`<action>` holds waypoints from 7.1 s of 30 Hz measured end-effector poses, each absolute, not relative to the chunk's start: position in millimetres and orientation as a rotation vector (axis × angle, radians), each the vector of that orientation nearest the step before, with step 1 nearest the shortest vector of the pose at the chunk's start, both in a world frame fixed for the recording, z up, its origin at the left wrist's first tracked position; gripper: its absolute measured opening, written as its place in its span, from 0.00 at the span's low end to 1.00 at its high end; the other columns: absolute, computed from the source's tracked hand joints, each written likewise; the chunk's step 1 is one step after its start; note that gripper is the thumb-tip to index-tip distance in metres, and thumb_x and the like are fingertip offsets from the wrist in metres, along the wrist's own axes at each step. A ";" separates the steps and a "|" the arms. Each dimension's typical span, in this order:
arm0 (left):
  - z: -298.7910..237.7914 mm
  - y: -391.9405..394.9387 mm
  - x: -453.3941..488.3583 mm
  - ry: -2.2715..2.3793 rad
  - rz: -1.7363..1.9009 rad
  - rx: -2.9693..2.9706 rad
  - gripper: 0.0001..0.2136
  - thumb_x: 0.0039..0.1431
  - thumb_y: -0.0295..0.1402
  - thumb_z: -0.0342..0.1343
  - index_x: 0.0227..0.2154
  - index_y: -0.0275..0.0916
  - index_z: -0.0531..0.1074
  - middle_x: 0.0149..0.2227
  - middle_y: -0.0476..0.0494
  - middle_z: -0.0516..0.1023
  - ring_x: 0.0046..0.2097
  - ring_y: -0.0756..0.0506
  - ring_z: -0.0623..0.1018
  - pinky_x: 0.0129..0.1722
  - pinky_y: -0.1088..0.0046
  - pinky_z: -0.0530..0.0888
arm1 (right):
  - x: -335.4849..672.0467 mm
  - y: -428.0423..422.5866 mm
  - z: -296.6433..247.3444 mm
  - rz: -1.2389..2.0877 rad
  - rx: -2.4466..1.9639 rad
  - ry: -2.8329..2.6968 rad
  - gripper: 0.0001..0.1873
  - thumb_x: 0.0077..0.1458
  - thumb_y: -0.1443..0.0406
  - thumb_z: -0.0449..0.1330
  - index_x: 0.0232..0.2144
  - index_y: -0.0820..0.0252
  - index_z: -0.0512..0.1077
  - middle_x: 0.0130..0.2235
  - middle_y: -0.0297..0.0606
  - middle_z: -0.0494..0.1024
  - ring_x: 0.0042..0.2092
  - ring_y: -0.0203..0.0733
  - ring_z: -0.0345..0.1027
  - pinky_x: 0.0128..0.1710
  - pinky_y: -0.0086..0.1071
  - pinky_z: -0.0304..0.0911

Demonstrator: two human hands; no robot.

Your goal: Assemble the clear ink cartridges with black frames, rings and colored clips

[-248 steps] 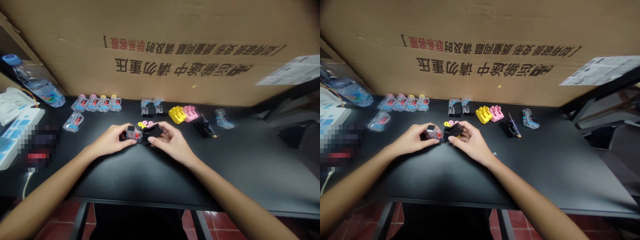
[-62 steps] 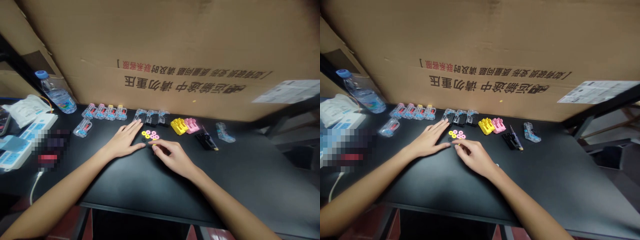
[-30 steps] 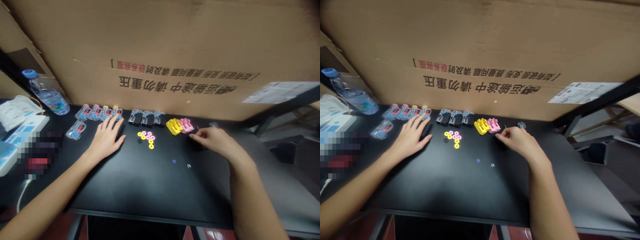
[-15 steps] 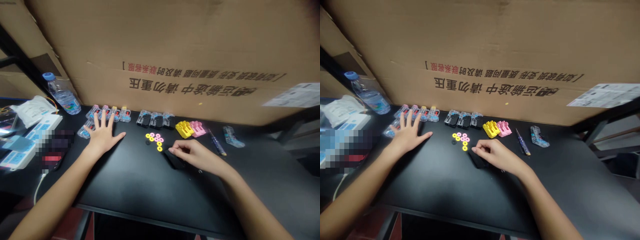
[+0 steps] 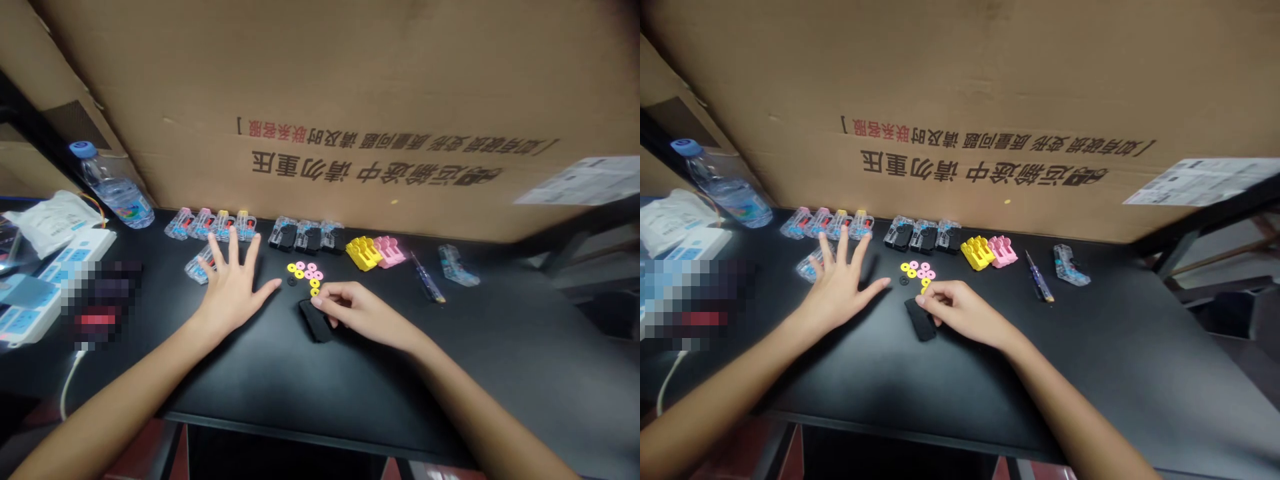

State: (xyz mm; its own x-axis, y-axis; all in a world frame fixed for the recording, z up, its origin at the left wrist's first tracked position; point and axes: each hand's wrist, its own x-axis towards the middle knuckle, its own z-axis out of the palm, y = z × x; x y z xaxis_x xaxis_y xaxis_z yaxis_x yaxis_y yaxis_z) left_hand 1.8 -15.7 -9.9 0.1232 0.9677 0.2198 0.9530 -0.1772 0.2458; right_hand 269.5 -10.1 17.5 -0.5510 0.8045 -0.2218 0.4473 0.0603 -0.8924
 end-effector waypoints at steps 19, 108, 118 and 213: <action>-2.7 -34.6 28.7 1.381 0.524 2.415 0.36 0.51 0.58 0.71 0.53 0.41 0.67 0.50 0.38 0.76 0.52 0.31 0.77 0.49 0.51 0.74 | 253.3 -13.0 -17.4 0.368 -1.279 -2.511 0.25 0.72 0.68 0.54 0.67 0.50 0.73 0.50 0.45 0.79 0.42 0.46 0.80 0.41 0.38 0.77; -9.3 -10.1 5.5 0.751 1.196 2.206 0.06 0.66 0.22 0.61 0.39 0.40 0.73 0.49 0.38 0.83 0.52 0.43 0.84 0.52 0.62 0.81 | 257.1 -23.1 -11.4 0.600 -0.802 -2.085 0.14 0.66 0.65 0.68 0.52 0.50 0.73 0.50 0.42 0.78 0.45 0.45 0.76 0.41 0.38 0.77; -5.9 -16.1 6.9 0.770 1.056 2.267 0.06 0.68 0.30 0.63 0.44 0.42 0.73 0.55 0.36 0.81 0.56 0.41 0.82 0.56 0.61 0.79 | 253.6 -24.4 -8.5 0.460 -0.793 -2.127 0.15 0.64 0.64 0.70 0.52 0.49 0.75 0.48 0.42 0.84 0.53 0.54 0.77 0.54 0.52 0.73; -16.1 -5.5 -0.6 0.835 0.825 1.918 0.16 0.63 0.33 0.70 0.51 0.39 0.74 0.47 0.43 0.86 0.48 0.42 0.88 0.54 0.65 0.84 | 247.1 -26.8 -15.0 1.309 -1.210 -1.745 0.18 0.58 0.50 0.71 0.32 0.58 0.77 0.28 0.36 0.80 0.28 0.41 0.71 0.29 0.33 0.69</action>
State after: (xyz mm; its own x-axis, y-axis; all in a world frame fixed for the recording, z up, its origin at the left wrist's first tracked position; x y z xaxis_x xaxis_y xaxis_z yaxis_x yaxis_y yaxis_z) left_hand -0.6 -5.5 -16.1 0.5568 0.8010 0.2200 0.2299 -0.4031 0.8858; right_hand 247.1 -26.8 -15.0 -0.3747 0.9264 -0.0363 0.2936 0.0814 -0.9524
